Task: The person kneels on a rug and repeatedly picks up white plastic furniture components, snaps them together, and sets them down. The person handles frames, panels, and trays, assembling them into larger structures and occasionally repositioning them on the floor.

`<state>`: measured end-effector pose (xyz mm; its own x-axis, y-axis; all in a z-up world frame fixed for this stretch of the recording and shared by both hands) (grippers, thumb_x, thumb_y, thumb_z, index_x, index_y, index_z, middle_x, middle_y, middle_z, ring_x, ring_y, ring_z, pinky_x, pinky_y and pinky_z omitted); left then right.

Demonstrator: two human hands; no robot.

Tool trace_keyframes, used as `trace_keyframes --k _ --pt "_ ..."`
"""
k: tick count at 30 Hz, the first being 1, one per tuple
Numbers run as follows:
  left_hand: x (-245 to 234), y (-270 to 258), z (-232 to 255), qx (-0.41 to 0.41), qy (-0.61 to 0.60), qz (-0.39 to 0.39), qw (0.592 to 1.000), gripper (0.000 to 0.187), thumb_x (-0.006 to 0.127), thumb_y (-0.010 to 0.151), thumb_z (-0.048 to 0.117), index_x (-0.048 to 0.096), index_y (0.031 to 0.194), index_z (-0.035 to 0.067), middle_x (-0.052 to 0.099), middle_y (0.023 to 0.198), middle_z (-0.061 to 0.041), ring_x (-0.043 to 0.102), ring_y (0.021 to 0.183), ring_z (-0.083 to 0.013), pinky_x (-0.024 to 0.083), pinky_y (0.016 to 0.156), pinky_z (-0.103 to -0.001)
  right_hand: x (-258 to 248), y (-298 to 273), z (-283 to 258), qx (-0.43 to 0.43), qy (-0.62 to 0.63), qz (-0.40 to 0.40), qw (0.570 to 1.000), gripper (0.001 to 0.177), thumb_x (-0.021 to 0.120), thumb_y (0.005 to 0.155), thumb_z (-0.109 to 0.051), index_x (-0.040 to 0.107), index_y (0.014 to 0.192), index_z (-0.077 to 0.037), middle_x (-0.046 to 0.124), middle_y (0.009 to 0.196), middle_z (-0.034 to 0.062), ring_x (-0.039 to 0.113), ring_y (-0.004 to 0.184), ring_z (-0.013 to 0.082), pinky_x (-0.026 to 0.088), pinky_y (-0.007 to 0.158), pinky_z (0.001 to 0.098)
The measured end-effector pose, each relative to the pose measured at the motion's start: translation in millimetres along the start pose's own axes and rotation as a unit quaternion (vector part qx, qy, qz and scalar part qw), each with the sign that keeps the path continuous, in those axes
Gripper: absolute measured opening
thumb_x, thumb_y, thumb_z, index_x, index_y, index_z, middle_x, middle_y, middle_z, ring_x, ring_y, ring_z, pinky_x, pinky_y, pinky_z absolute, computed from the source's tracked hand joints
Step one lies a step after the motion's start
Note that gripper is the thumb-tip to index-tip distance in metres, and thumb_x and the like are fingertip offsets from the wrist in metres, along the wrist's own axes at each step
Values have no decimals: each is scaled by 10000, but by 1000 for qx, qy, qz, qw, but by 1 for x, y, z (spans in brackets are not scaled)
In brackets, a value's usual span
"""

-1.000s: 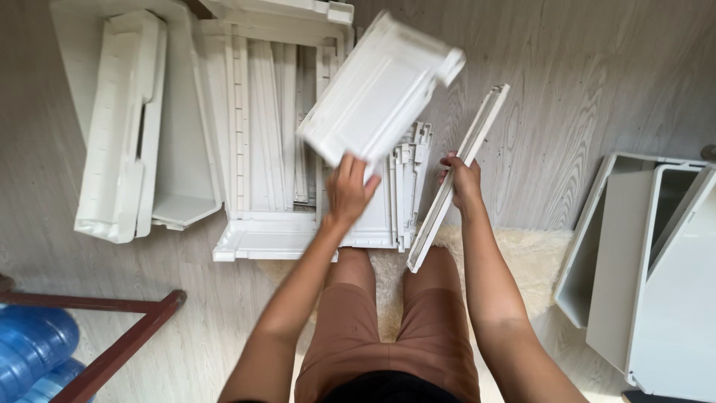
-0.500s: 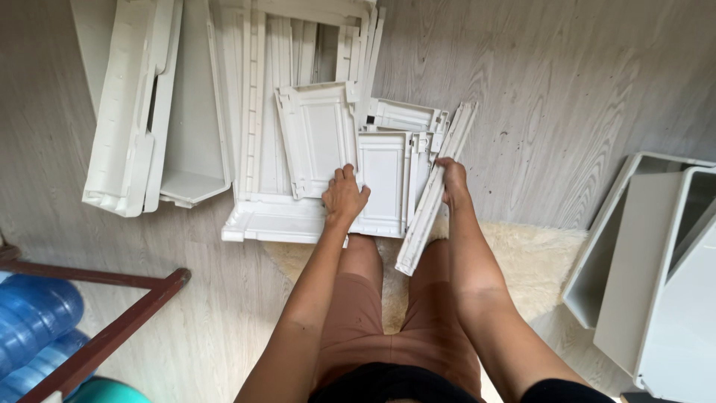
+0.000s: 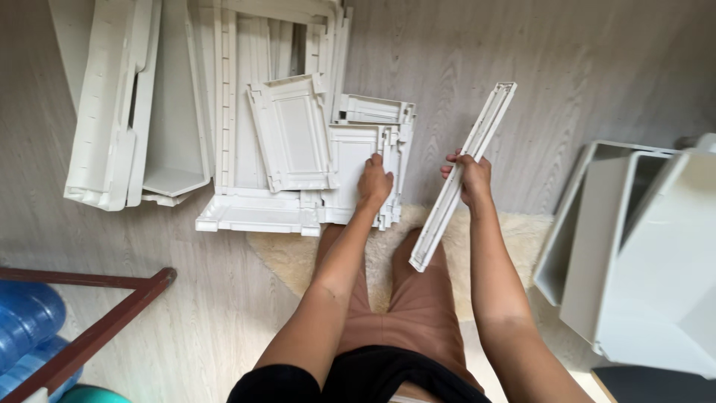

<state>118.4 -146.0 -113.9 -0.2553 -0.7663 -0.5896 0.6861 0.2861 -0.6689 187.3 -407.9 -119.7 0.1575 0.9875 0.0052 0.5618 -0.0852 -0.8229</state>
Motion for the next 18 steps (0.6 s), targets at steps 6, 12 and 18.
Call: trace_keyframes --k 6,12,18 --pt "-81 -68 26 13 -36 91 995 375 720 794 147 573 1125 50 696 1048 -156 683 906 -368 535 767 -492 -55 -94 -85 -30 -58 14 998 241 489 932 -23 553 1152 52 695 957 182 702 679 240 609 584 341" --pt "-190 -125 87 125 -377 19 918 231 613 791 -46 690 982 61 688 827 -8 616 729 -136 489 665 -300 -42 -180 -147 -84 -80 -52 992 257 545 963 -91 556 1186 35 684 945 156 683 688 221 594 577 330" --pt "-297 -239 213 461 -242 170 836 191 622 768 -114 656 814 69 689 820 -14 642 820 -165 492 822 -324 21 -269 -234 -158 40 -161 973 576 680 918 -415 543 1276 15 679 1083 148 735 847 283 599 620 380"
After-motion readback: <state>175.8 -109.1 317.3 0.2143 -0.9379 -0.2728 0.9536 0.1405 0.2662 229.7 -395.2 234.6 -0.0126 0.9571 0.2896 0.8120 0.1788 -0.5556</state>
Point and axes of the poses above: each hand's wrist, its own y-axis towards the middle knuckle, its own x-axis out of the palm, z = x × y, the point moved 9 cm from there along y, towards the middle knuckle
